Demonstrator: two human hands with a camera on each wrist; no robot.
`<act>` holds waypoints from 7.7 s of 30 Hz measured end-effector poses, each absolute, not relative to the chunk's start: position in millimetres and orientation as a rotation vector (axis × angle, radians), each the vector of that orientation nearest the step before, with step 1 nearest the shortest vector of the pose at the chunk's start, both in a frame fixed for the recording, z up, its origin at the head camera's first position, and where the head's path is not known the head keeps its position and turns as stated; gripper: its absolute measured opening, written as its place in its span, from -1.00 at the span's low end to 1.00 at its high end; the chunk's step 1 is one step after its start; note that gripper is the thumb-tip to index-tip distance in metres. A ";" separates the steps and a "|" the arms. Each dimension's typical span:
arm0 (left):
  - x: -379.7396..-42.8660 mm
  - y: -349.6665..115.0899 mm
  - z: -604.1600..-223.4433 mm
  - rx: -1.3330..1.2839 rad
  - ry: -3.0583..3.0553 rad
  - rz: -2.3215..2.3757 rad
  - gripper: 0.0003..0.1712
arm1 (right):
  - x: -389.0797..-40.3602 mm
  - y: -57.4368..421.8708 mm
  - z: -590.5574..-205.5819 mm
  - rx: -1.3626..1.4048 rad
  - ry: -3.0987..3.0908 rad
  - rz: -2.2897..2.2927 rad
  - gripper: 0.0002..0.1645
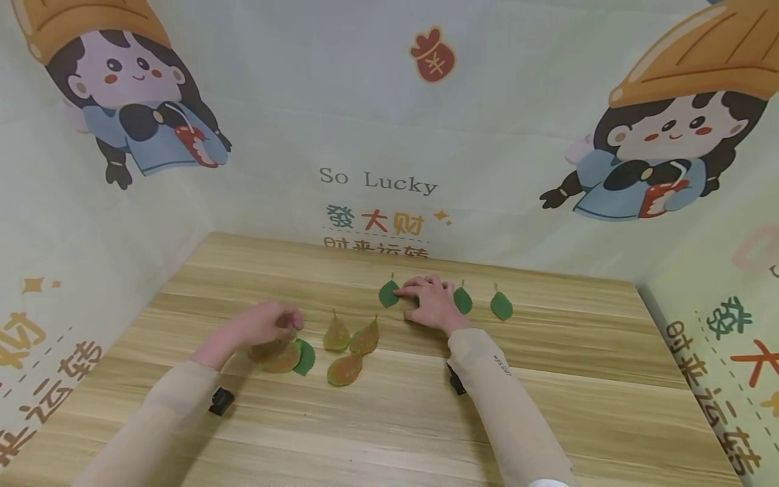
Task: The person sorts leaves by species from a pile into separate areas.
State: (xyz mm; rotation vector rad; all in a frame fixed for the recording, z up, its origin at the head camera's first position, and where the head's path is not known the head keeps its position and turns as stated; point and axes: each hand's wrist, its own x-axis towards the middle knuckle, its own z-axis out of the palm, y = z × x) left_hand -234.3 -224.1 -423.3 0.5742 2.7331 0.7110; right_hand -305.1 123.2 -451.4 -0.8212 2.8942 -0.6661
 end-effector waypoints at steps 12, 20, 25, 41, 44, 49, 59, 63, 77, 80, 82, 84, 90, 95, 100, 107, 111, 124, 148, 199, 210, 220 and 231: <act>-264.9 -228.5 -420.5 0.643 2.715 0.780 -0.91 | -305.1 123.9 -451.3 -0.823 2.892 -0.671 -0.44; -302.5 -215.6 -404.2 0.614 2.869 0.609 -0.90 | -305.5 123.9 -452.7 -0.832 2.892 -0.657 -0.43; -323.2 -201.0 -405.6 0.537 2.877 0.615 -0.88 | -306.6 123.6 -453.3 -0.827 2.899 -0.647 -0.43; -338.6 -166.9 -423.0 0.463 2.863 0.842 -0.70 | -304.8 119.8 -451.5 -0.846 2.895 -0.649 -0.42; -333.6 -167.8 -423.5 0.503 2.883 0.822 -0.75 | -304.5 120.6 -449.7 -0.841 2.896 -0.659 -0.42; -325.3 -164.9 -426.0 0.520 2.872 0.757 -0.81 | -306.5 122.7 -451.1 -0.833 2.905 -0.645 -0.42; -319.6 -154.2 -433.0 0.477 2.858 0.692 -0.68 | -304.5 123.1 -451.5 -0.824 2.903 -0.635 -0.42; -320.8 -151.6 -434.3 0.472 2.846 0.752 -0.68 | -304.8 123.9 -452.7 -0.829 2.904 -0.628 -0.42; -337.5 -146.5 -438.1 0.473 2.842 0.862 -0.65 | -307.4 123.1 -453.1 -0.825 2.911 -0.609 -0.42; -338.2 -146.8 -439.3 0.460 2.832 0.890 -0.65 | -306.8 122.9 -452.6 -0.826 2.916 -0.604 -0.43; -338.2 -147.0 -440.4 0.453 2.830 0.905 -0.65 | -306.4 122.8 -452.5 -0.831 2.919 -0.597 -0.43; -337.9 -147.2 -441.5 0.449 2.830 0.915 -0.66 | -305.9 122.7 -452.3 -0.836 2.919 -0.589 -0.44; -336.8 -146.8 -442.4 0.438 2.835 0.926 -0.66 | -305.6 123.2 -451.5 -0.838 2.932 -0.578 -0.44; -335.7 -146.3 -441.6 0.424 2.836 0.937 -0.65 | -306.1 123.5 -452.4 -0.832 2.933 -0.578 -0.43; -335.2 -145.5 -441.6 0.414 2.835 0.947 -0.65 | -306.1 123.5 -452.3 -0.821 2.940 -0.567 -0.43; -333.4 -145.1 -439.1 0.402 2.836 0.951 -0.65 | -305.4 123.6 -451.5 -0.814 2.957 -0.627 -0.40; -333.3 -144.9 -440.1 0.379 2.827 0.960 -0.65 | -302.6 122.4 -450.0 -0.817 2.955 -0.717 -0.40; -333.4 -146.2 -440.9 0.378 2.817 0.983 -0.66 | -270.9 101.7 -444.7 -0.781 2.824 -0.883 -0.55; -328.5 -143.5 -436.2 0.401 2.783 0.997 -0.58 | -254.6 81.9 -451.6 -0.646 2.735 -1.099 -0.80; -328.2 -145.8 -438.8 0.386 2.794 1.004 -0.60 | -227.3 279.5 -449.2 -0.616 2.919 -1.060 -0.72; -327.0 -145.1 -437.3 0.370 2.789 0.997 -0.59 | -226.6 286.9 -448.8 -0.535 2.907 -1.038 -0.67; -325.9 -144.3 -436.2 0.377 2.790 1.001 -0.59 | -217.6 295.6 -447.0 -0.464 2.942 -1.097 -0.57; -322.3 -143.5 -430.6 0.376 2.795 0.998 -0.58 | -200.6 303.6 -449.1 -0.645 2.986 -0.956 -0.62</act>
